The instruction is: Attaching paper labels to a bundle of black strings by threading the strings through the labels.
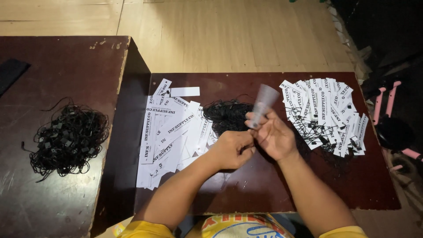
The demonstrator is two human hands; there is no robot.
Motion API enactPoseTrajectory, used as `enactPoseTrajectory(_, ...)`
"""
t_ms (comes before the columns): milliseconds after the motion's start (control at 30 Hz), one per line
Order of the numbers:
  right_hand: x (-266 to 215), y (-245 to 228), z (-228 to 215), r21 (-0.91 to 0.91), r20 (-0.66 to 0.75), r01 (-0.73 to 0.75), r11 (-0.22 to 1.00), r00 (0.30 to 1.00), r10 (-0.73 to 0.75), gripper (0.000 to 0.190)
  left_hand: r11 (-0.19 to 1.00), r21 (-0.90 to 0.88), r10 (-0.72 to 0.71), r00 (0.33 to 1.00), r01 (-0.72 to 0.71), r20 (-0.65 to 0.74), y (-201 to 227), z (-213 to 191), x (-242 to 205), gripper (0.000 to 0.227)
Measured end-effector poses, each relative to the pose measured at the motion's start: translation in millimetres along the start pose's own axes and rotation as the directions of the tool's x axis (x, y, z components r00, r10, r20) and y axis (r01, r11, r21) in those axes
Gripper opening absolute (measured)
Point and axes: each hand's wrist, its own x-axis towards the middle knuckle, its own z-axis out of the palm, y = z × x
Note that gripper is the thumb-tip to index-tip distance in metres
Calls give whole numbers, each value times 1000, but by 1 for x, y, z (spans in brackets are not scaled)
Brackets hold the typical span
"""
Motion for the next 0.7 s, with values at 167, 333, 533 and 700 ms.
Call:
enactPoseTrajectory(167, 0, -1, -13, -178, -314, 9, 984, 947, -65, 41, 986, 125, -112, 994, 110, 8, -7, 1, -4, 16)
enactPoseTrajectory(333, -2, 6, 9, -296, -426, -4, 955, 896, -128, 30, 907, 269, -332, 943, 325, -23, 2, -4, 0, 19)
enactPoseTrajectory(533, -4, 10, 40, -499, -308, 58, 865, 921, -239, 61, 699, 227, -714, 682, 678, 159, 21, -6, 13, 37)
enactPoseTrajectory(700, -2, 21, 4, -505, -182, 91, 858, 961, -210, 69, 631, -160, -762, 645, 759, 58, -11, 13, 0, 19)
